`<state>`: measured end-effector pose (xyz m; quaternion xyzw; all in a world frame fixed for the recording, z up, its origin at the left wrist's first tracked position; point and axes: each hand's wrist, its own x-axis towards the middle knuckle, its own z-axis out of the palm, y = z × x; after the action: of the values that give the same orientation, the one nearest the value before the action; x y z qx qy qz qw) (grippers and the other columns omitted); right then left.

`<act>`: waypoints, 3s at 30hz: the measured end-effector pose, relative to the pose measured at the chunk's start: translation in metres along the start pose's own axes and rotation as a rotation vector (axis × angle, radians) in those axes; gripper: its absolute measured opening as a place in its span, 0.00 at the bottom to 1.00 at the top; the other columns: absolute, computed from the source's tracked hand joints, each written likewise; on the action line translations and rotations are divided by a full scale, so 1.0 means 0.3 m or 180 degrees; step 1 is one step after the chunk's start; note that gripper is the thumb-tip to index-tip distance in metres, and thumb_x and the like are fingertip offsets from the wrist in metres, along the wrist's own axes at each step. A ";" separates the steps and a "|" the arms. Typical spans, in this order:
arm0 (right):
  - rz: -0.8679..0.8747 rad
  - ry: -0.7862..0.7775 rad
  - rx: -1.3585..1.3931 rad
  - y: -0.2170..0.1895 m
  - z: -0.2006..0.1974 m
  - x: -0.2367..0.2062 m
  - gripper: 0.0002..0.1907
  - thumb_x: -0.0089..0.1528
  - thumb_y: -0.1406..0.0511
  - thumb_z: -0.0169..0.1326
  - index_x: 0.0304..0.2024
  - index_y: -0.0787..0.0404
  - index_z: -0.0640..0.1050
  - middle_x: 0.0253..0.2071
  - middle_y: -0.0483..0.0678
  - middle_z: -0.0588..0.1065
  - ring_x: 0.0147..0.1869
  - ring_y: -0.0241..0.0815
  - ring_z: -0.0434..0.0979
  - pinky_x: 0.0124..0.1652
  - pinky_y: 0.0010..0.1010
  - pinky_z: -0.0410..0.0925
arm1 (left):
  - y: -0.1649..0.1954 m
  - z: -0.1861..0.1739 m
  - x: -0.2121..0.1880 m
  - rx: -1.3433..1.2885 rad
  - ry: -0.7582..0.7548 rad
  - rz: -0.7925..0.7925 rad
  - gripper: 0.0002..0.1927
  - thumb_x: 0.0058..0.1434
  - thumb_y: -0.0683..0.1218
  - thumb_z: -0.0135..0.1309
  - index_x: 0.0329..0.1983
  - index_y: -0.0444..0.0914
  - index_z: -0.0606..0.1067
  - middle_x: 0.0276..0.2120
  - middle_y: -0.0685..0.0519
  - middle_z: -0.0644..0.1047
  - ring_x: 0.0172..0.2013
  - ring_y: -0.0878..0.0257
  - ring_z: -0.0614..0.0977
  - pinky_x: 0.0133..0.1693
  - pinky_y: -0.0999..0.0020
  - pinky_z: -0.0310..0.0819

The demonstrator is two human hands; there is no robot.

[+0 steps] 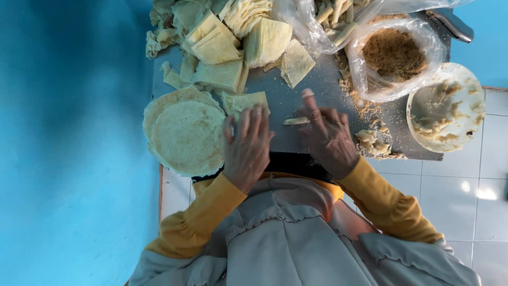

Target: The person takes pieces of dough from a pile on the table, pinches and rolls them between the palms into stick shapes, occasionally dips a stick into a bag of brown powder, and places the finished sticks into a plastic bag with other completed sticks.

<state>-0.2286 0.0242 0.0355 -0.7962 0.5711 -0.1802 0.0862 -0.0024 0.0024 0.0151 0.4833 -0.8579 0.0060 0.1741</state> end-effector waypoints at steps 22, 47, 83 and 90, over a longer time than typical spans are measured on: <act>0.0141 0.0219 0.1730 -0.060 0.112 0.275 0.39 0.67 0.74 0.55 0.78 0.60 0.54 0.50 0.54 0.80 0.49 0.40 0.83 0.49 0.26 0.77 | -0.059 0.007 -0.084 -0.0394 0.0505 0.0201 0.22 0.69 0.47 0.53 0.64 0.33 0.73 0.62 0.45 0.75 0.63 0.53 0.74 0.66 0.55 0.64; -0.0453 0.0732 0.0406 -0.051 -0.021 -0.047 0.28 0.63 0.75 0.59 0.64 0.69 0.64 0.56 0.60 0.78 0.55 0.51 0.81 0.53 0.39 0.75 | 0.026 -0.029 0.044 -0.2145 0.0468 0.0366 0.16 0.66 0.41 0.58 0.56 0.37 0.73 0.50 0.49 0.76 0.55 0.51 0.77 0.58 0.55 0.71; 0.0231 0.0720 -0.0852 0.419 -0.264 0.062 0.13 0.65 0.77 0.49 0.44 0.58 0.80 0.47 0.49 0.81 0.49 0.46 0.80 0.47 0.37 0.74 | 0.067 -0.010 0.028 -0.2113 0.0017 0.0099 0.08 0.66 0.42 0.56 0.42 0.35 0.69 0.39 0.46 0.72 0.41 0.48 0.76 0.44 0.56 0.72; 0.0737 -0.0364 -0.1650 0.551 -0.203 0.154 0.16 0.56 0.74 0.51 0.48 0.65 0.72 0.31 0.61 0.77 0.36 0.59 0.81 0.33 0.48 0.74 | 0.084 -0.020 0.043 -0.1828 -0.0217 -0.0189 0.15 0.61 0.46 0.59 0.44 0.34 0.70 0.36 0.45 0.74 0.38 0.48 0.78 0.38 0.56 0.74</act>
<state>-0.3842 -0.0702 0.0435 -0.7301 0.6794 0.0279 -0.0682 -0.0277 0.0061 0.0286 0.4390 -0.8154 -0.2585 0.2750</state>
